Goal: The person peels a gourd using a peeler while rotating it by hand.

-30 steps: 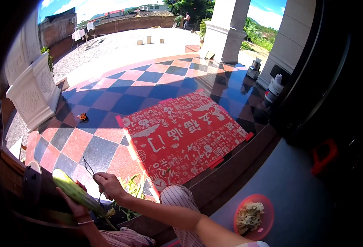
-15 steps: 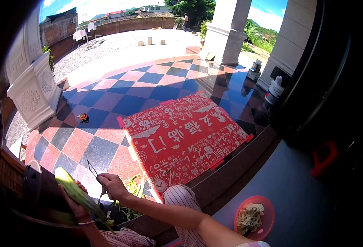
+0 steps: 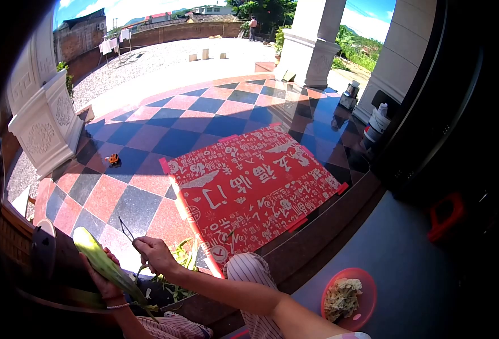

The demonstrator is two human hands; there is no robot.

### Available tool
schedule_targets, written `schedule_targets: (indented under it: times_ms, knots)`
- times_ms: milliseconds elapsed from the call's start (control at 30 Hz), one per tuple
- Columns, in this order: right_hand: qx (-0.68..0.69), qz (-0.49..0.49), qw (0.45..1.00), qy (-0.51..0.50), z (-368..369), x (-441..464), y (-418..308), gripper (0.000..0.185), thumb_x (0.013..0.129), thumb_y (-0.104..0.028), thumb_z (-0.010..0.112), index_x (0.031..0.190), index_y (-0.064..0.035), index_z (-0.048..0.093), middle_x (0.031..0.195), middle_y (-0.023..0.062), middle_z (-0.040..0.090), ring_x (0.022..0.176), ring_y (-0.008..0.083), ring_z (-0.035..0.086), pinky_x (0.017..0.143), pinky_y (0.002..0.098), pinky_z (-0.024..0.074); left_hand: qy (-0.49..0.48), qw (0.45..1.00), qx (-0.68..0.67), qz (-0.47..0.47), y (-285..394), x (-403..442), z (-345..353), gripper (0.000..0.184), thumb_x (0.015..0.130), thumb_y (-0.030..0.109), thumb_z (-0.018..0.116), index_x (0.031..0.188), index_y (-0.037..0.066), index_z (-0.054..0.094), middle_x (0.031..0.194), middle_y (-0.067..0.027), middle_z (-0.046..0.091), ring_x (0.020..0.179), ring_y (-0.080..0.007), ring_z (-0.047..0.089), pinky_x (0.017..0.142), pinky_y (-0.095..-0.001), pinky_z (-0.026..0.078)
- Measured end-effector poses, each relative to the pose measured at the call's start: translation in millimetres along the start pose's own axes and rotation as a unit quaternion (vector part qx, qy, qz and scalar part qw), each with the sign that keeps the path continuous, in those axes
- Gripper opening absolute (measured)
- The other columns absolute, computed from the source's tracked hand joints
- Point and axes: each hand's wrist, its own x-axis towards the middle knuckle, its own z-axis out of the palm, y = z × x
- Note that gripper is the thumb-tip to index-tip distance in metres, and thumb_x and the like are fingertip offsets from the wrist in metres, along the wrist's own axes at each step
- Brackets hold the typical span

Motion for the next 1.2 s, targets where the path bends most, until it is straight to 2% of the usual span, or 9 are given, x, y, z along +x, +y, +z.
schedule_targets:
  times_ms: [667, 1200]
  knots:
    - [-0.007, -0.004, 1.0, 0.002, -1.7, 2.0, 7.1, 0.032, 0.093, -0.026, 0.045, 0.113, -0.0016, 0.054, 0.059, 0.0002, 0.05, 0.033, 0.0039, 0.038, 0.03, 0.0191, 0.0272, 0.024, 1.0, 0.0, -0.004, -3.2, -3.0, 6.4, 0.056, 0.08, 0.058, 0.056, 0.094, 0.004, 0.057, 0.084, -0.0106, 0.062, 0.065, -0.0212, 0.061, 0.057, -0.0324, 0.053]
    - [-0.018, 0.001, 1.0, 0.008, -0.8, -0.4, 5.3, 0.029, 0.093, -0.027, 0.045, 0.103, -0.0027, 0.057, 0.058, 0.0006, 0.05, 0.034, 0.0048, 0.038, 0.03, 0.02, 0.0285, 0.013, 1.0, -0.003, -0.013, -3.0, -4.6, 8.7, 0.056, 0.079, 0.058, 0.057, 0.094, 0.004, 0.058, 0.084, -0.0118, 0.063, 0.065, -0.0225, 0.062, 0.057, -0.0343, 0.054]
